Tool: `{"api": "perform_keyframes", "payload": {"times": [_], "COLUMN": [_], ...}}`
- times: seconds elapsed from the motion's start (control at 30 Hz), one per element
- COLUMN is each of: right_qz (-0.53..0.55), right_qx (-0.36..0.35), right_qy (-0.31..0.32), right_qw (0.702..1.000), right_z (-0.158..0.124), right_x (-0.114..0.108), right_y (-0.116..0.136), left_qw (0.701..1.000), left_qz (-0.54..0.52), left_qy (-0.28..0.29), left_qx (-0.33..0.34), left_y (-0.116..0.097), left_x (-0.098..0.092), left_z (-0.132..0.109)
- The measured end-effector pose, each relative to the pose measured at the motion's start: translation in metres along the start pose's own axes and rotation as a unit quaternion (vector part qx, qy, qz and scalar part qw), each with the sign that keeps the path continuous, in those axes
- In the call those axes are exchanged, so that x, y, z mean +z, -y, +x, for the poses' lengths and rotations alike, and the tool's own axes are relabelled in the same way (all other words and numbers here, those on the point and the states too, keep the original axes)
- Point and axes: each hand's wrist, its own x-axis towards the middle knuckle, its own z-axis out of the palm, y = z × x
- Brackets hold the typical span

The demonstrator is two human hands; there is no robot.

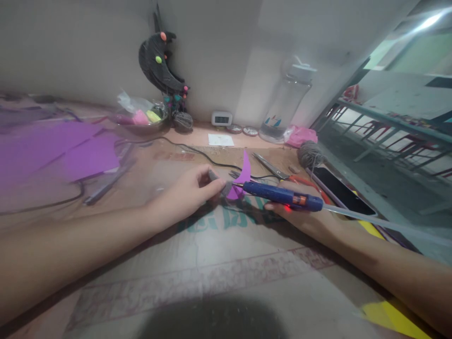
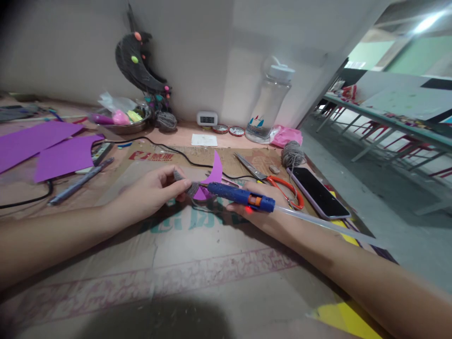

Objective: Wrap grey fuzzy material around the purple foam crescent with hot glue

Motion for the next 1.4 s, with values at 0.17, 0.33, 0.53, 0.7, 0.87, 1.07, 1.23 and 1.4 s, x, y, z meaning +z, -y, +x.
{"api": "perform_keyframes", "payload": {"times": [0.17,0.33,0.53,0.7,0.87,1.07,1.23,1.4], "right_qz": [0.006,-0.008,0.030,-0.017,0.022,0.058,0.029,0.013], "right_qx": [0.013,0.029,0.030,-0.001,-0.031,-0.030,-0.055,-0.039], "right_qy": [-0.006,-0.002,-0.003,-0.012,-0.027,-0.020,-0.052,-0.024], "right_qw": [1.000,1.000,0.999,1.000,0.999,0.998,0.997,0.999], "right_z": [0.000,-0.001,-0.001,-0.004,-0.006,-0.005,-0.004,-0.002], "right_x": [0.001,0.002,-0.001,-0.007,-0.005,0.001,0.004,0.004], "right_y": [-0.002,-0.003,-0.001,-0.007,-0.013,-0.015,-0.013,-0.012], "left_qw": [1.000,1.000,0.999,0.998,0.989,0.989,0.995,0.998], "left_qz": [-0.008,-0.004,-0.022,-0.058,-0.145,-0.145,-0.101,-0.062], "left_qy": [0.003,0.006,0.020,0.001,-0.002,-0.006,-0.013,-0.007], "left_qx": [0.002,0.001,-0.012,-0.008,-0.018,-0.029,-0.019,-0.012], "left_y": [0.001,0.002,0.002,0.004,0.004,0.004,0.005,0.006], "left_x": [0.000,0.000,0.000,0.000,0.001,0.001,0.001,-0.001], "left_z": [0.001,0.000,0.001,0.004,0.007,0.006,0.006,0.007]}}
